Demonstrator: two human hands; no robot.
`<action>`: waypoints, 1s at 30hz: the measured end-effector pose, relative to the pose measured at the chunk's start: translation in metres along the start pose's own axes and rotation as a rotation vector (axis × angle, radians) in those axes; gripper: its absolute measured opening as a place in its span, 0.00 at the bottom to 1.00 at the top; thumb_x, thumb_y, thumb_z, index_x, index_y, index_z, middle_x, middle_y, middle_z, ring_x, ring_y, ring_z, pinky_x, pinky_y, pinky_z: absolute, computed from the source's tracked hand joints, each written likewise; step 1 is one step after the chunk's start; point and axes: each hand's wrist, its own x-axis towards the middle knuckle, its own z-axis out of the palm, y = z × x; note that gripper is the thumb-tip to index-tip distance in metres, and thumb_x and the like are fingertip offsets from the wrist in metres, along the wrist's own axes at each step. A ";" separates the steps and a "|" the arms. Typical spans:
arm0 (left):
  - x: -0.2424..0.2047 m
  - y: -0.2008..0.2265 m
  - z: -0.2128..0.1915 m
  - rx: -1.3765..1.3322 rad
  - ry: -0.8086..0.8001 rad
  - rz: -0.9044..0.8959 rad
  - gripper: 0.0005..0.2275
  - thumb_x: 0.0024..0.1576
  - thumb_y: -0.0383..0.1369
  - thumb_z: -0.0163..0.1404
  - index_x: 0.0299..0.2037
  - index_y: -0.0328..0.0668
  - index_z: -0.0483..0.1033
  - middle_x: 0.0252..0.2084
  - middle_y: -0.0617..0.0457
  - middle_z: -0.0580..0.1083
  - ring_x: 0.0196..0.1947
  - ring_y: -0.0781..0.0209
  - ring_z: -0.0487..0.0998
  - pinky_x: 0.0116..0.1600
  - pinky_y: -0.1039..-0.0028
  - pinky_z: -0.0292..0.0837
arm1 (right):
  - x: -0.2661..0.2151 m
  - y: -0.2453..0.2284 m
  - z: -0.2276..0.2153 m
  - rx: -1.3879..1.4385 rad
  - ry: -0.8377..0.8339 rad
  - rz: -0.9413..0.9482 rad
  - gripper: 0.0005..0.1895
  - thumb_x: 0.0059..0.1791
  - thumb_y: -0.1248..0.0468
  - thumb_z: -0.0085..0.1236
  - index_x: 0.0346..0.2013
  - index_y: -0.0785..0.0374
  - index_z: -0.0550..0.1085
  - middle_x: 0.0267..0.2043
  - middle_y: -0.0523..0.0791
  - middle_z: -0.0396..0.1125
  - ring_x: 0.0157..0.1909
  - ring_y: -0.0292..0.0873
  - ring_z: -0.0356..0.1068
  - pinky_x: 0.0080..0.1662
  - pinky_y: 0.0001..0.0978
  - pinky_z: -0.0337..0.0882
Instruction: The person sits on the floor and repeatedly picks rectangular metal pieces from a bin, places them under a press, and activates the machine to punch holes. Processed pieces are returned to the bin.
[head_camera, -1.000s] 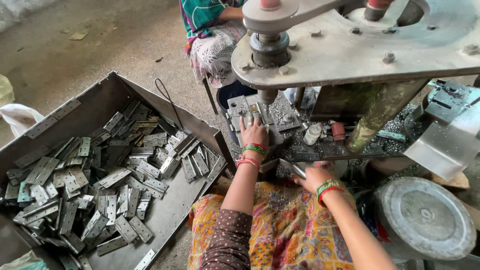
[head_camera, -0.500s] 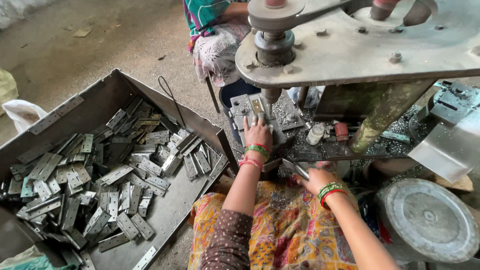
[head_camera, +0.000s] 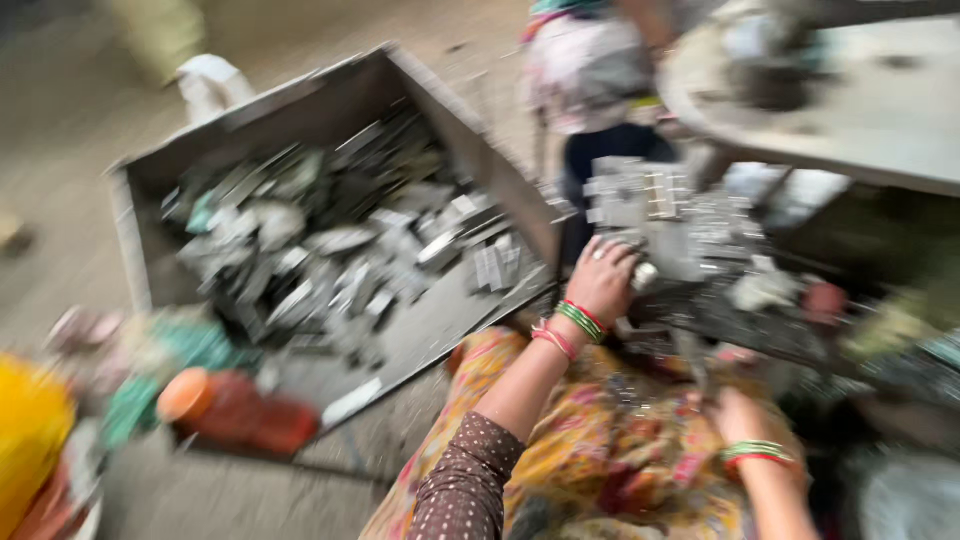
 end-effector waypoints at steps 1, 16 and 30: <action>-0.028 -0.012 -0.018 0.036 0.024 -0.061 0.17 0.47 0.30 0.51 0.48 0.39 0.77 0.53 0.48 0.74 0.57 0.50 0.76 0.70 0.56 0.60 | 0.006 0.001 -0.004 0.055 0.011 -0.014 0.29 0.49 0.39 0.53 0.44 0.61 0.80 0.45 0.60 0.76 0.48 0.65 0.77 0.51 0.54 0.76; -0.326 -0.248 -0.149 0.988 -0.001 -1.225 0.24 0.50 0.49 0.56 0.51 0.41 0.74 0.54 0.43 0.72 0.53 0.44 0.74 0.61 0.50 0.63 | 0.034 0.009 -0.038 -0.200 -0.109 0.118 0.37 0.47 0.30 0.52 0.48 0.59 0.82 0.35 0.53 0.77 0.41 0.57 0.79 0.47 0.51 0.80; -0.355 -0.273 -0.192 0.424 0.109 -1.412 0.20 0.58 0.24 0.45 0.62 0.39 0.67 0.49 0.35 0.76 0.47 0.33 0.78 0.50 0.50 0.74 | 0.035 0.009 -0.036 -0.251 -0.116 0.150 0.36 0.49 0.31 0.51 0.47 0.58 0.82 0.33 0.53 0.78 0.36 0.55 0.79 0.42 0.49 0.81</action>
